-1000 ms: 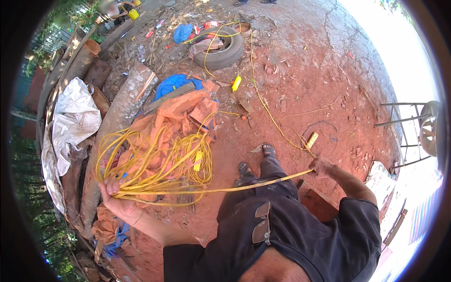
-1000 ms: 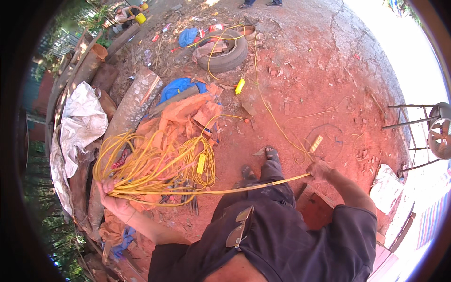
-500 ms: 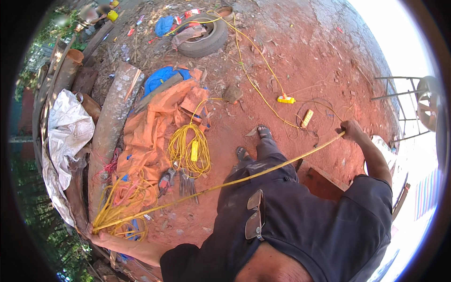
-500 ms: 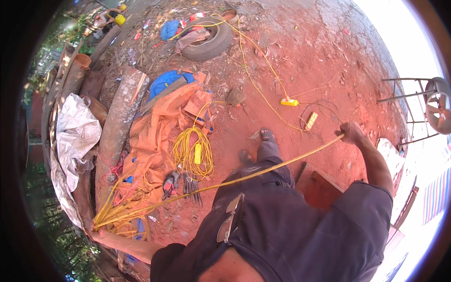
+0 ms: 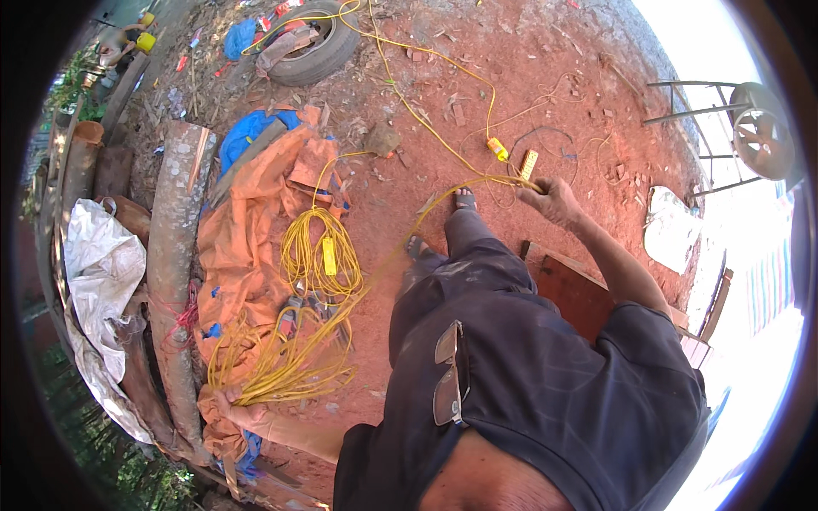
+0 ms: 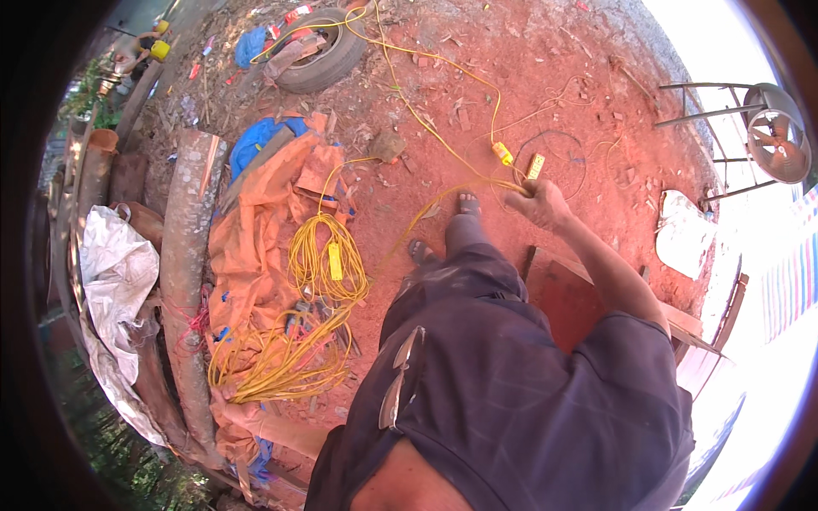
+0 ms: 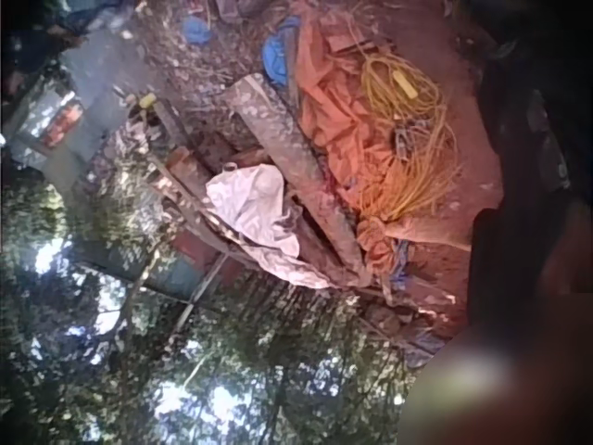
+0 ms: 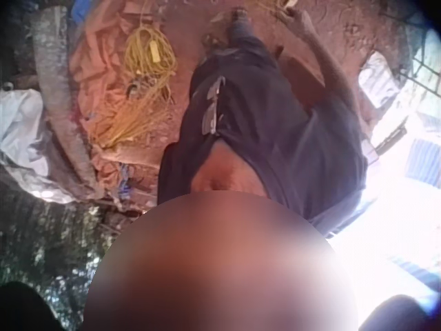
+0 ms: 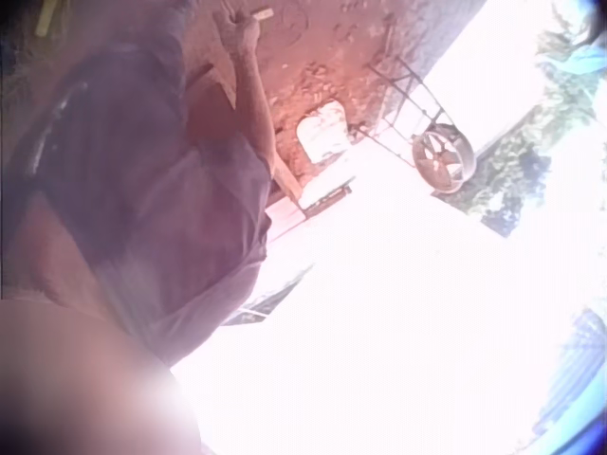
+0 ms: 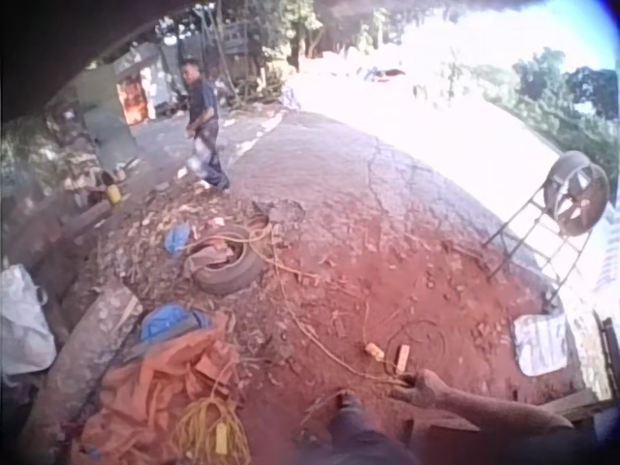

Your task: The person untangles and coils a yellow cable, then ties it with a red string. They later coil a brown cable and hang it on a metal stand. The person walks to a nearby structure and hands the yellow cable to another person.

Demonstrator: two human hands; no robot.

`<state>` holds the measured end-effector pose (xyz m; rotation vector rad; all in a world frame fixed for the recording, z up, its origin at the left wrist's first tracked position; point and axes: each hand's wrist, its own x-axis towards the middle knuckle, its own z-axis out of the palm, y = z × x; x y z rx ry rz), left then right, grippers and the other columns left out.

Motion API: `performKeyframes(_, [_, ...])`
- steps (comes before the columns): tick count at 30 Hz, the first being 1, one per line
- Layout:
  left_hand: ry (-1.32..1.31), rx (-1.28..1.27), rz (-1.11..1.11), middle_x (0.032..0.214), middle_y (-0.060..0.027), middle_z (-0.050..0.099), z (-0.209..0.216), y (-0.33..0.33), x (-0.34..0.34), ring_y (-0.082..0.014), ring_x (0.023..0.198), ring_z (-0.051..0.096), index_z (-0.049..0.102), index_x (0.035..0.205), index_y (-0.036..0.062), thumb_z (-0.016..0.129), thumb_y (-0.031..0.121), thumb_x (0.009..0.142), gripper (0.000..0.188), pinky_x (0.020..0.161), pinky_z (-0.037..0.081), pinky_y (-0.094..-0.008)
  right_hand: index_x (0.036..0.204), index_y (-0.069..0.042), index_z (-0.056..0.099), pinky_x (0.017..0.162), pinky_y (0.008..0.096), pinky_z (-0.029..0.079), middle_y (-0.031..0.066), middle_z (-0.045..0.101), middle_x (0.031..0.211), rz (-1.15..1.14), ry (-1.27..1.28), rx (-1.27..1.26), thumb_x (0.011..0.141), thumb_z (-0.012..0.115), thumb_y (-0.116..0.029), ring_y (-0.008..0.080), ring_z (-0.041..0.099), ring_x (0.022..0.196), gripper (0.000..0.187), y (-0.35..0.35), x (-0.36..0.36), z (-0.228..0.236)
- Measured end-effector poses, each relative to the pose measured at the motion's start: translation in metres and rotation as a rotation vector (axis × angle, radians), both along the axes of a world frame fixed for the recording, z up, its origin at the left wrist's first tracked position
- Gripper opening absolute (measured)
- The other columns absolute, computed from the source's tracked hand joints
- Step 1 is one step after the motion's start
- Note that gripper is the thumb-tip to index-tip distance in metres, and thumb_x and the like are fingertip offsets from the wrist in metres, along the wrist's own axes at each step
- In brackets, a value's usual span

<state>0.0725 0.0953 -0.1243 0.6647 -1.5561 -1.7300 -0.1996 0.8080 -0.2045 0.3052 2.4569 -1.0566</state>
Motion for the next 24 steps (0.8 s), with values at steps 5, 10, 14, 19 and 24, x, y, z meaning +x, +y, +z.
performKeyframes(5, [-0.015, 0.681, -0.245, 0.068, 0.0048, 0.036, 0.013, 0.076, -0.08, -0.0124, 0.062, 0.037, 0.048, 0.083, 0.0144, 0.055, 0.025, 0.104, 0.024, 0.068, 0.041, -0.032, 0.101, -0.001, 0.067, 0.07, 0.049, 0.05, 0.0241, 0.065, 0.08, 0.485, 0.075, -0.059, 0.088, 0.058, -0.023, 0.0422, 0.064, 0.078, 0.027, -0.041, 0.001, 0.017])
performKeyframes(10, [-0.193, 0.624, -0.49, 0.064, 0.0049, 0.036, 0.027, 0.148, -0.181, -0.0115, 0.059, 0.036, 0.051, 0.087, 0.0151, 0.056, 0.021, 0.103, 0.017, 0.063, 0.038, -0.0303, 0.084, 0.002, 0.058, 0.063, 0.0513, 0.048, 0.025, 0.06, 0.074, 0.72, 0.346, -0.236, 0.089, 0.054, -0.014, 0.0462, 0.062, 0.072, 0.018, -0.053, -0.025, 0.017])
performKeyframes(14, [-0.293, 0.478, -0.421, 0.063, 0.0042, 0.037, 0.052, 0.187, -0.24, -0.0117, 0.059, 0.041, 0.05, 0.085, 0.0145, 0.057, 0.023, 0.102, 0.02, 0.069, 0.043, -0.0321, 0.081, 0.003, 0.056, 0.061, 0.0525, 0.045, 0.0251, 0.059, 0.073, 0.813, 0.259, -0.082, 0.09, 0.055, -0.013, 0.0456, 0.061, 0.07, 0.019, -0.048, -0.06, 0.017])
performKeyframes(19, [-0.301, 0.354, -0.552, 0.063, 0.0045, 0.037, 0.07, 0.233, -0.284, -0.0116, 0.058, 0.042, 0.049, 0.087, 0.0145, 0.06, 0.024, 0.101, 0.019, 0.071, 0.044, -0.0325, 0.083, 0.003, 0.057, 0.061, 0.0515, 0.045, 0.0242, 0.058, 0.07, 0.805, 0.278, -0.237, 0.092, 0.055, -0.012, 0.0446, 0.06, 0.069, 0.018, -0.022, -0.097, 0.027])
performKeyframes(24, [-0.33, 0.318, -0.6, 0.063, 0.0041, 0.04, 0.068, 0.27, -0.325, -0.0119, 0.058, 0.042, 0.054, 0.098, 0.0129, 0.063, 0.02, 0.098, 0.011, 0.071, 0.044, -0.0322, 0.085, 0.003, 0.059, 0.063, 0.0496, 0.046, 0.0236, 0.057, 0.07, 0.804, 0.256, -0.249, 0.092, 0.054, -0.012, 0.0439, 0.06, 0.07, 0.017, -0.009, -0.128, 0.037])
